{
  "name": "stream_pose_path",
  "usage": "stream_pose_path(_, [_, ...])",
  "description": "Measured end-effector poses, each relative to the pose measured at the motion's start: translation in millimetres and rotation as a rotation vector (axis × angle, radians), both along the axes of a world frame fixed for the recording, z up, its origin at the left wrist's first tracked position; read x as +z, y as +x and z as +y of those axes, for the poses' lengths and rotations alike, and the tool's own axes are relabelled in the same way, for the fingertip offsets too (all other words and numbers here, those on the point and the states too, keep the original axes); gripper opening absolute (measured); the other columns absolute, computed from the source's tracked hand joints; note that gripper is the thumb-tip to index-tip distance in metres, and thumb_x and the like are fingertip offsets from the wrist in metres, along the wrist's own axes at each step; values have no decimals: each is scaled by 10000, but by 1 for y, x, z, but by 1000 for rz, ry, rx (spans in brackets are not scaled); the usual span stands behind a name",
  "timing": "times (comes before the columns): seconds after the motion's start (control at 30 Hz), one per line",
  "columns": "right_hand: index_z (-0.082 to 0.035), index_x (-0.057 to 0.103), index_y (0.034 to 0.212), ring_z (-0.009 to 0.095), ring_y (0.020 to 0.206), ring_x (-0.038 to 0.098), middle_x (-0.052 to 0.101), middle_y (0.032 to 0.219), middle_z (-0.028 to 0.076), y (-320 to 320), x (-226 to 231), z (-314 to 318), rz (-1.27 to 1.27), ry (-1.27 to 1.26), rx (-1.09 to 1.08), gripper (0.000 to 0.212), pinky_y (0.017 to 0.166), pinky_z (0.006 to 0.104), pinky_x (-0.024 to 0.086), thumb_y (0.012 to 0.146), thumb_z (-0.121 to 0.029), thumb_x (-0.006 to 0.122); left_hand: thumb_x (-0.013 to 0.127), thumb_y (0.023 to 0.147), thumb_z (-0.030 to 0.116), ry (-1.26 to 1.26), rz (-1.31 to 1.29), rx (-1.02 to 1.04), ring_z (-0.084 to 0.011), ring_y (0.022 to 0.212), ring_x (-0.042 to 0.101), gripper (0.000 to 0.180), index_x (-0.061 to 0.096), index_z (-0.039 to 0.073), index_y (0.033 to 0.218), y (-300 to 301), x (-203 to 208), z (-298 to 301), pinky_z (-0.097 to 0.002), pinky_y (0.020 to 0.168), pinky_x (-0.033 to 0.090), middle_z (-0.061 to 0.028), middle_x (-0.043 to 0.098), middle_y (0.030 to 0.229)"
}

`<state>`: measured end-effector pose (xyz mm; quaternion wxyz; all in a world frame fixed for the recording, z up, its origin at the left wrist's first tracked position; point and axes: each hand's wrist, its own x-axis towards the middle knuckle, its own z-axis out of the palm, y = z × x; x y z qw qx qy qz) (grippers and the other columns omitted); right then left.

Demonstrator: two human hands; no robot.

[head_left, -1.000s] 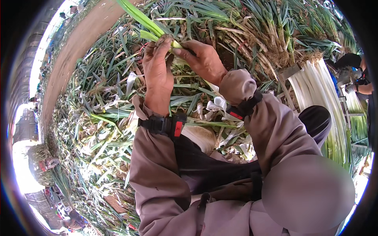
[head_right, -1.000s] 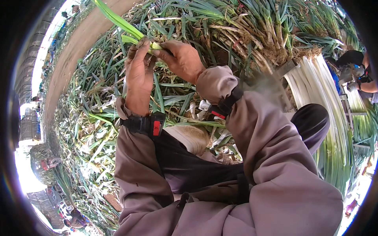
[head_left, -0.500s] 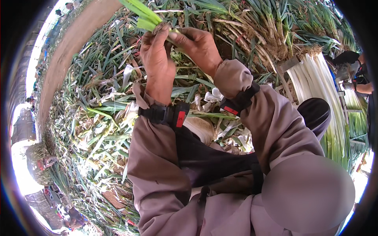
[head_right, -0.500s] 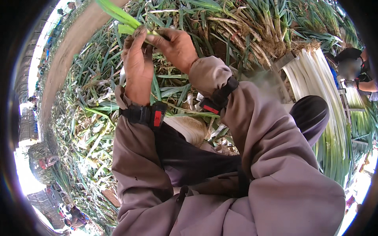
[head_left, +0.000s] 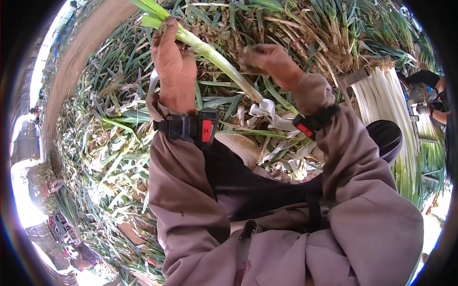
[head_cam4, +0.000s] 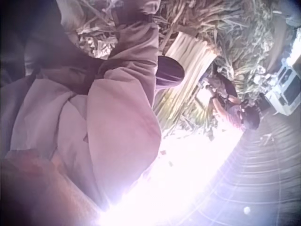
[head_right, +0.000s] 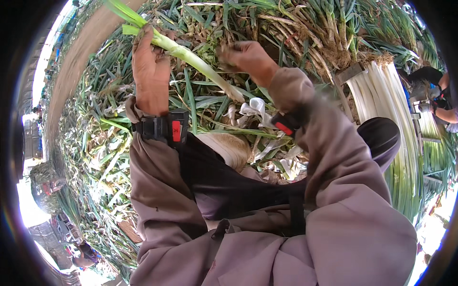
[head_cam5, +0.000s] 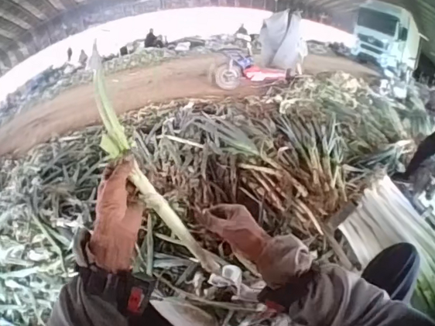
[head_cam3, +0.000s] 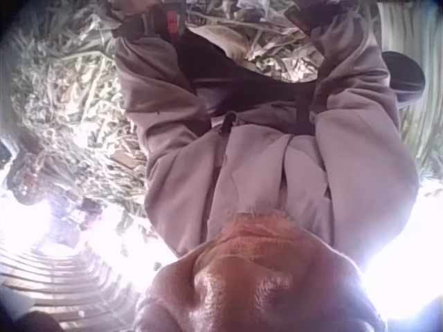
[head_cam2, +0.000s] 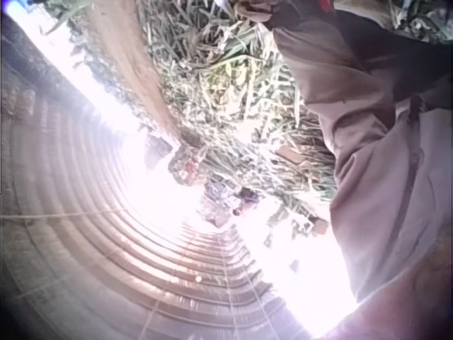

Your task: Peeling and cleaning harvested leeks by hand in an agricultural processing area.

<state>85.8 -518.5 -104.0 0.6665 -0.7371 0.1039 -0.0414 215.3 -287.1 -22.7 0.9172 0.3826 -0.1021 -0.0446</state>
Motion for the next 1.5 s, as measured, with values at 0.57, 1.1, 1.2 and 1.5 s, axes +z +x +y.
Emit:
stream_pose_path(0.57, [-74,739,1174,431,986,794,774,1090,180,3,47,17,-641,-947,171,235,876,537,651,977,-181,812,798,1091,-7,79,-48,-272,-290,1026,791,298,686,71,1356,3,-5,-10,-499,962,679,-114,801,1141])
stream_pose_path(1.1, [-75,820,1408,360,1108,826,838,1270,175,-77,-23,-42,-45,-459,187,346,981,457,656,1131,-284,813,782,1150,84,74,-28,-7,-288,1108,771,265,652,72,1382,30,5,52,-534,1065,680,-121,752,1193])
stream_pose_path(1.2, [-78,831,1380,328,975,820,849,1140,162,-71,-3,-27,-452,-514,162,327,869,430,649,1162,-318,787,772,1163,113,-9,-20,29,-294,1121,765,258,647,61,1383,36,4,29,-545,1065,683,-121,751,1192])
stream_pose_path(1.5, [-24,846,1291,115,697,739,764,820,60,-77,-2,-10,-103,60,214,325,639,339,594,1204,-322,750,624,1254,276,-110,-20,-102,-306,1068,701,268,606,14,1305,42,-2,38,-487,946,654,-184,714,1272])
